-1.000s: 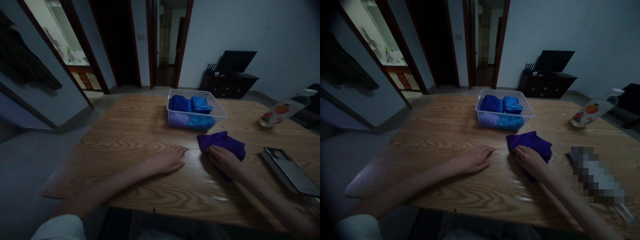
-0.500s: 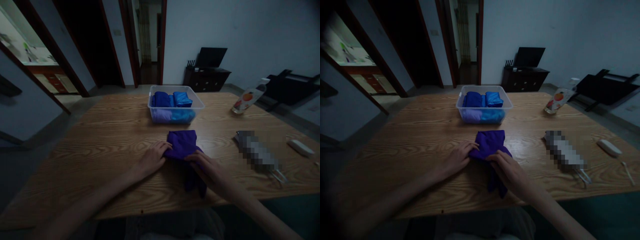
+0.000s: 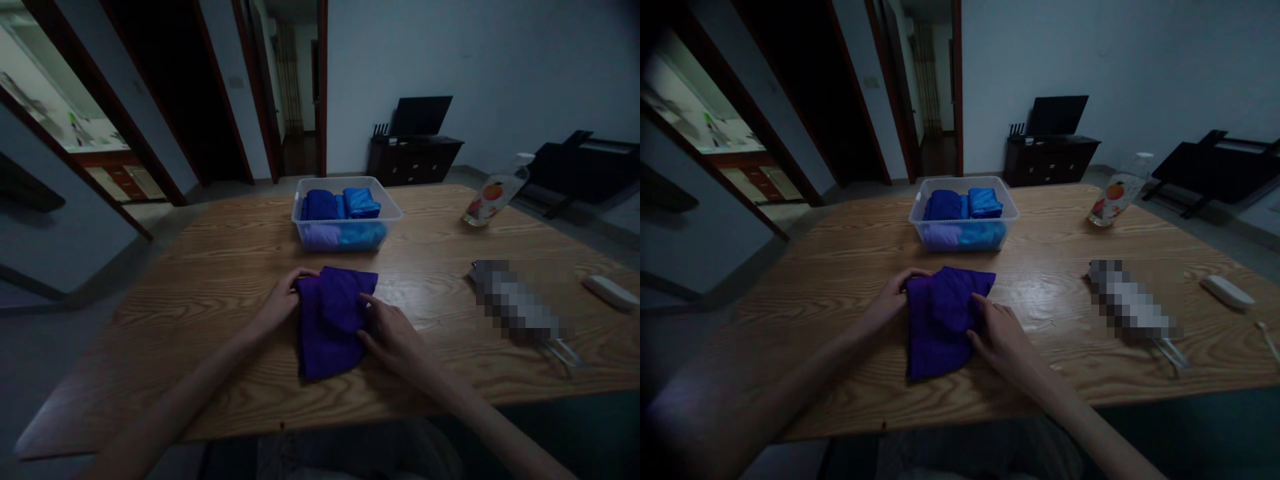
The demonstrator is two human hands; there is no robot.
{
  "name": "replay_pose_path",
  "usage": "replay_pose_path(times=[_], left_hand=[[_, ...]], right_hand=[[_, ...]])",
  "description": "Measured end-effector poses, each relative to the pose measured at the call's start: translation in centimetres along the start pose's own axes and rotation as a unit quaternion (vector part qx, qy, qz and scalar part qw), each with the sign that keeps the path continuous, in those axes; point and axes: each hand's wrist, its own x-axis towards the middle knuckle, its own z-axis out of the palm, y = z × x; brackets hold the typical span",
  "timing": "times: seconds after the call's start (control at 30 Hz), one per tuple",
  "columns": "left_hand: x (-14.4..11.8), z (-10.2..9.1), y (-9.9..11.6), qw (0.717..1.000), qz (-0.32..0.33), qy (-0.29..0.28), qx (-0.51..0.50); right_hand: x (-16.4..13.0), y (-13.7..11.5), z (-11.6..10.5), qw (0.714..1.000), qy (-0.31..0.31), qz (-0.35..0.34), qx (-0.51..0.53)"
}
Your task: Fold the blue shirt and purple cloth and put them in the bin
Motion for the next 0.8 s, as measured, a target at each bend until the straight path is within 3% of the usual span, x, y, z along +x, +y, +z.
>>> replay_pose_path(times=[0.1,0.17,0.23,0.33,0.4,0.5,0.53,0.57,0.63,0.7,0.73,0.8], left_hand=[[-2.0,-0.7,-0.7,0.973,0.104,-0.054,0.201],[-3.8,-0.6,-0.6,0.936,0.158,-0.100,0.298],[-5.7,0.2,-0.1,0.929,0.158,-0.131,0.307],[-7.9,1.6,1.4,0.973,0.044,-0.151,0.170],[-8.5,1.9,2.3,0.990,-0.056,-0.133,-0.005],[-8.1,0.9,3.1,0.964,-0.134,-0.061,-0.222],[-7.8,0.2,3.1,0.949,-0.152,-0.036,-0.273],[-7.6,-0.5,2.9,0.934,-0.176,-0.020,-0.311],[-7.2,-1.5,2.3,0.903,-0.230,-0.008,-0.363],[-7.0,-1.7,1.4,0.902,-0.252,0.003,-0.351],[-6.9,-1.5,0.8,0.913,-0.250,0.005,-0.323],[-6.7,-0.8,-0.2,0.939,-0.232,0.006,-0.252]], right_hand=[[1.4,-0.6,0.1,0.984,-0.036,0.064,0.161],[2.6,-1.2,-0.6,0.949,-0.062,0.092,0.294],[4.2,-2.2,-1.5,0.901,-0.068,0.127,0.409],[7.3,-4.7,-2.9,0.835,-0.094,0.180,0.512],[9.4,-6.8,-3.6,0.793,-0.149,0.129,0.577],[11.7,-8.9,-4.7,0.748,-0.229,0.012,0.623],[12.2,-8.9,-5.2,0.755,-0.238,-0.012,0.611],[12.4,-8.5,-5.6,0.779,-0.237,-0.028,0.580],[12.2,-6.0,-5.9,0.869,-0.194,-0.058,0.451],[11.3,-2.1,-5.6,0.971,-0.116,-0.053,0.202],[10.7,0.0,-5.1,0.994,-0.062,-0.044,0.082],[9.2,3.9,-3.8,0.998,-0.011,-0.024,-0.061]])
